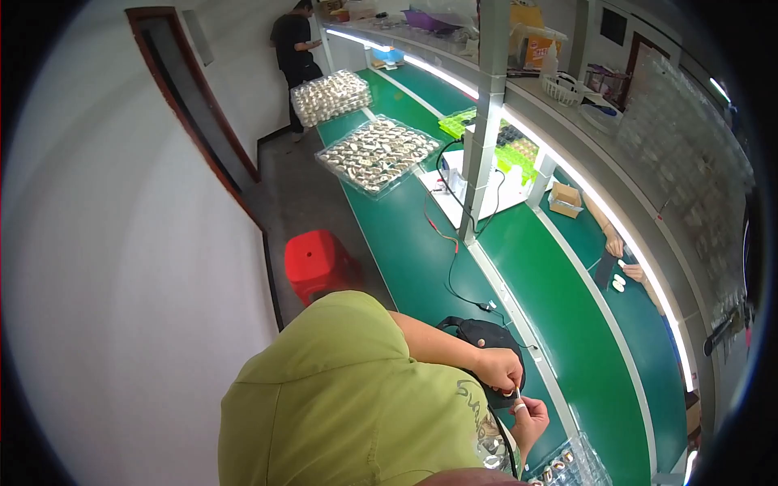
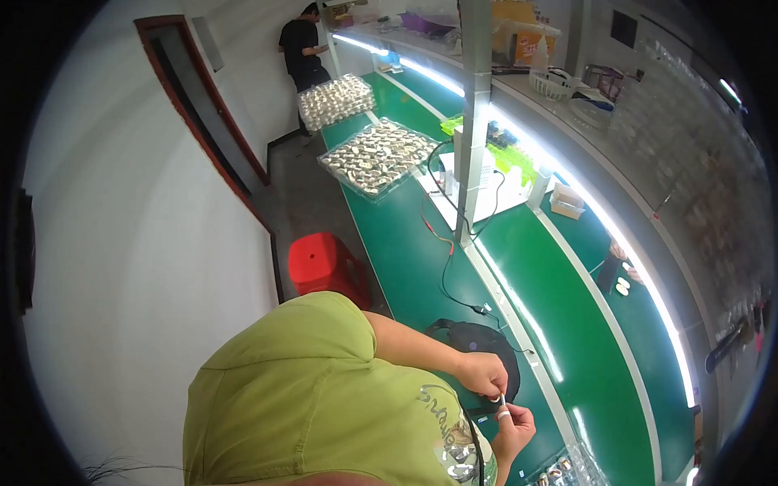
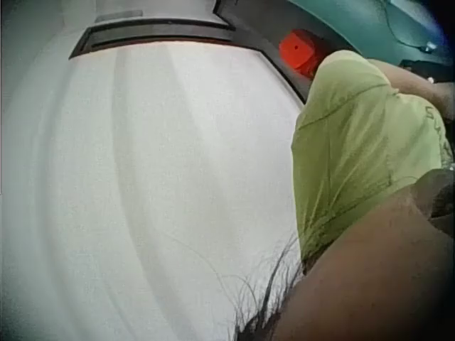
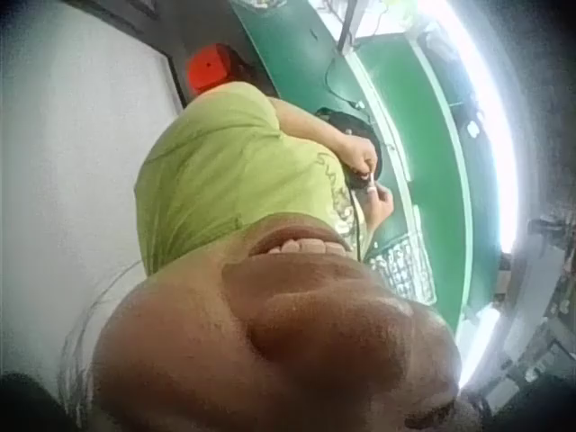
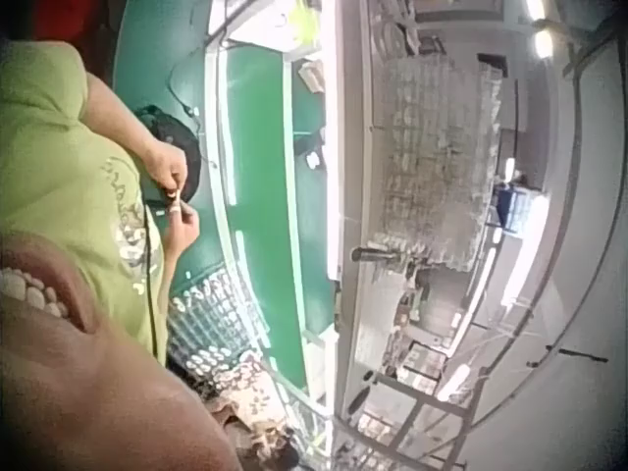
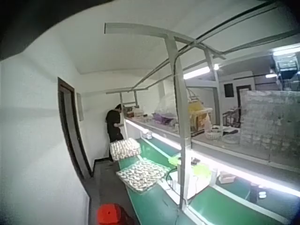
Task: The person assembles small components by applying tape around them by hand and placing the finished pieces into a plastic tray.
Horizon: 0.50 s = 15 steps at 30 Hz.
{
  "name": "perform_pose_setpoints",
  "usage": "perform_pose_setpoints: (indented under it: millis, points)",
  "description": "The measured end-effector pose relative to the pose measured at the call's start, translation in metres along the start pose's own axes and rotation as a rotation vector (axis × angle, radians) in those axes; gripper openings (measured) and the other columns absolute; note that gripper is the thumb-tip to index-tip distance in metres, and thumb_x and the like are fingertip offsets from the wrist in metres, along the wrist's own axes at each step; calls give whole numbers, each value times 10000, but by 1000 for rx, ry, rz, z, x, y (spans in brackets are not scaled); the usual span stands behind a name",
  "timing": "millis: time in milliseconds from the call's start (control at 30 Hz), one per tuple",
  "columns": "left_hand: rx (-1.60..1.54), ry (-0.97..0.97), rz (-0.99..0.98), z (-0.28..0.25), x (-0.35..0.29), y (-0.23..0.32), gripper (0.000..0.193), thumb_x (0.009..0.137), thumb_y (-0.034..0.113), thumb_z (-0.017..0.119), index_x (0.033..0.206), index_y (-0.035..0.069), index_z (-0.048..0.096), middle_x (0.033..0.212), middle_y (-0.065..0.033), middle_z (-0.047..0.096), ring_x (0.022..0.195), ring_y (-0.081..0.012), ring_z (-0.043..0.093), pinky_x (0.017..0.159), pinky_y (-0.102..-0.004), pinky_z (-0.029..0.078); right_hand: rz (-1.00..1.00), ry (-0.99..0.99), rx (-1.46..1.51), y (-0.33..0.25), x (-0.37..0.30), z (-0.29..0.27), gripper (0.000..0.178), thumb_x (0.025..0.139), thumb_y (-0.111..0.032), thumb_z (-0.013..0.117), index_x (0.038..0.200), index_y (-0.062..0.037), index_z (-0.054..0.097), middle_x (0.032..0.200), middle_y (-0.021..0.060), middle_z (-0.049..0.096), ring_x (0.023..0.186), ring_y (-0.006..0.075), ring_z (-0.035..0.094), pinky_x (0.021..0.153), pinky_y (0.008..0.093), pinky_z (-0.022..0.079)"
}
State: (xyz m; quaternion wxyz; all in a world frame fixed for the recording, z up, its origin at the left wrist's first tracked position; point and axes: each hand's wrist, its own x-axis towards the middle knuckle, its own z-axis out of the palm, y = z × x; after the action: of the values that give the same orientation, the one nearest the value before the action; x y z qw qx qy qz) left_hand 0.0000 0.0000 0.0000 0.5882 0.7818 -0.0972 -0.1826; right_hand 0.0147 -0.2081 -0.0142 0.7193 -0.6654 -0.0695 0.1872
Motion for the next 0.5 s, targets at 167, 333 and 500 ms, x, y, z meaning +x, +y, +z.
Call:
perform_pose_setpoints:
  millis: [167,333,500]
  points:
    - [-60,-52,38,18,-18,6,160,767,116,598,854,33,703,698,-49,678,589,-126,630,551,-269,492,13,77,-82,-11,-40,6,45,780,7,639,794,28,603,675,56,610,556,111,554,542,233,468]
    - [86,-110,218,15,-17,-1,162,745,99,602,851,45,712,698,-63,686,624,-146,651,584,-278,515,-60,154,-321,-17,-67,22,60,764,-47,650,775,11,640,702,38,627,628,88,564,590,225,453]
    - [-28,-250,-64,1,-14,1,176,824,147,622,941,50,710,758,-25,683,612,-62,588,565,-222,489,-66,263,-288,-19,-73,41,121,749,-128,694,798,-18,682,733,59,663,660,109,600,612,257,479]
